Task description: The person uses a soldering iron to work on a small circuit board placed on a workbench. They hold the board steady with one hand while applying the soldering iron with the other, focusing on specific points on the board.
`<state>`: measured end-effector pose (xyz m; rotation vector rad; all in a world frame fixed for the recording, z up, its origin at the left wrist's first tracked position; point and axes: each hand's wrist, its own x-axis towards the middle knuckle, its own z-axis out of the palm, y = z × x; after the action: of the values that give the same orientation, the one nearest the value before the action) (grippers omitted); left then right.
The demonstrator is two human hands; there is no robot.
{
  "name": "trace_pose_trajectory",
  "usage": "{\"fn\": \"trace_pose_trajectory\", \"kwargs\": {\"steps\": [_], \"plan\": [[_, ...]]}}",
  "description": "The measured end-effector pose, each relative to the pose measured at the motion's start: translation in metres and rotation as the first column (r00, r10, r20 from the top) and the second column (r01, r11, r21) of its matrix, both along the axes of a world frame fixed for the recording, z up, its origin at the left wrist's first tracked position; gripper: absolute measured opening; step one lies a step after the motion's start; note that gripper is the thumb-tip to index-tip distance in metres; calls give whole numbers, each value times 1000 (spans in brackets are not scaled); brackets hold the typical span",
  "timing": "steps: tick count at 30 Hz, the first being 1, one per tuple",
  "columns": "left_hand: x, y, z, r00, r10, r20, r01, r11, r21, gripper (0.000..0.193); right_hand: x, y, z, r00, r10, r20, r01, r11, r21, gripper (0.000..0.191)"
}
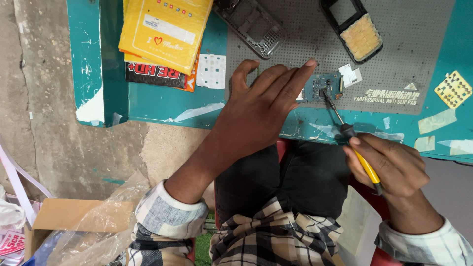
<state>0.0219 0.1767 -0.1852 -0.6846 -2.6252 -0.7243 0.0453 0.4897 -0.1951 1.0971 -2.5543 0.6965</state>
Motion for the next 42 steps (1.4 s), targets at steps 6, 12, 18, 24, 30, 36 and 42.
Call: {"fn": "trace_pose_trajectory", "kwargs": {"steps": [6, 12, 18, 24, 30, 36, 42], "plan": [[1, 1, 1, 1000, 0, 11, 0, 1000, 9, 68, 3, 3, -1, 1000, -20, 7, 20, 1000, 5, 27], [2, 1, -1, 1000, 9, 7, -9, 1000, -7, 67, 5, 5, -1, 1000, -22, -13, 22, 999, 24, 28], [2, 1, -3, 1000, 10, 9, -10, 1000, -16, 66, 6, 3, -1, 1000, -20, 6, 20, 1000, 18, 28], [2, 1, -2, 1000, 8, 17, -8, 1000, -3, 66, 3, 0, 1, 1000, 2, 13, -2, 1000, 8, 27], [2, 1, -2, 1000, 5, 17, -5, 1000, 9, 68, 2, -1, 1, 1000, 10, 11, -10, 1000, -5, 27], [2, 2, -1, 1000, 2, 26, -3, 1000, 23, 68, 3, 1, 2, 1000, 14, 19, -14, 1000, -20, 25], [3, 2, -3, 1000, 6, 6, -6, 1000, 21, 65, 1, 3, -1, 999, 42, 11, -41, 999, -30, 25]]}}
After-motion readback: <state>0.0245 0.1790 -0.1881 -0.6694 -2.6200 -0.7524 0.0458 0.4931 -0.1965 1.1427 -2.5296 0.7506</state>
